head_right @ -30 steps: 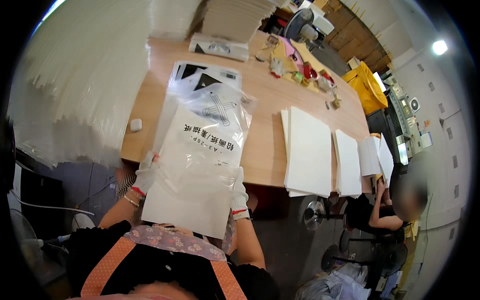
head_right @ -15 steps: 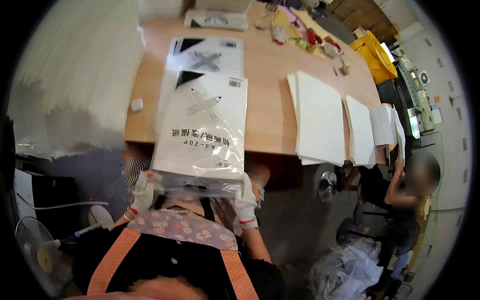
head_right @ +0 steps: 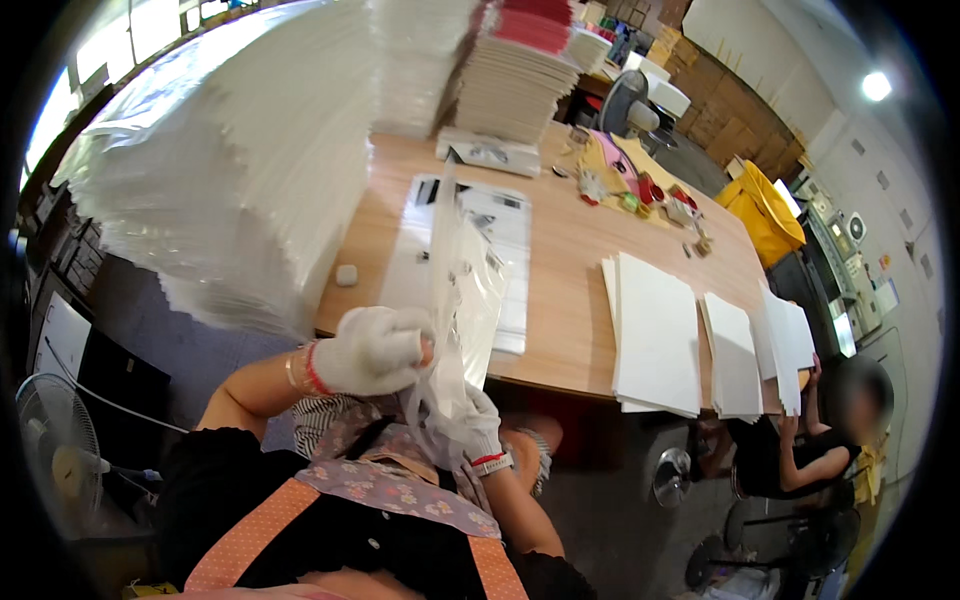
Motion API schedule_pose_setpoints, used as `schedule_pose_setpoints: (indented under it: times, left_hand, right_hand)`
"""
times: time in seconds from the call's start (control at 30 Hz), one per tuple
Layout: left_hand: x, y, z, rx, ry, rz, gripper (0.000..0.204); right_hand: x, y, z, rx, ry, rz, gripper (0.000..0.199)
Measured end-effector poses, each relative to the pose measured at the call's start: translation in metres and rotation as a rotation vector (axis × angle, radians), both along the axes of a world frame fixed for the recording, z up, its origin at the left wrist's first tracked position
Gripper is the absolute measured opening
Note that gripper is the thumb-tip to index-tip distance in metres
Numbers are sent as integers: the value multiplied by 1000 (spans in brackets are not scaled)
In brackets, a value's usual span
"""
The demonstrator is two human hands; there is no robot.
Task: The person places stacks of white paper into clear plastic bags at a work table. They repeatedly pick up a stack of paper, insert it into a bag, and set the packaged item aside. A coworker is visible in the background handling similar paper stacks.
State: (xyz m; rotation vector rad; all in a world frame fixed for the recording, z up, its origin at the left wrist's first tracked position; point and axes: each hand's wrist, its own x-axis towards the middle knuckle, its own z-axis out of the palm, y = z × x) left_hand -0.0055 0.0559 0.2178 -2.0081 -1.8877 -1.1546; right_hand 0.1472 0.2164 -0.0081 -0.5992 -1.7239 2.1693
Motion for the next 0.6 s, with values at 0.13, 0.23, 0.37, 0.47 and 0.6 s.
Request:
schedule_pose_setpoints:
  times: [0.13,0.23,0.37,0.47,0.6]
  left_hand:
    - [-22,-87,65,-17,-354,-66,25]
    - [-55,-178,103,437,-349,94,39]
    - [-117,-176,218,1083,-139,381,31]
    - [-168,-216,259,1258,-466,264,29]
    - [-246,-338,217,1168,-655,454,24]
  right_hand:
    - [-74,20,92,125,352,8,35]
    - [-143,-2,228,-15,657,179,39]
    - [-223,-5,349,706,900,192,36]
    - [-270,-52,403,763,945,343,27]
    - [-263,-116,424,1005,356,536,47]
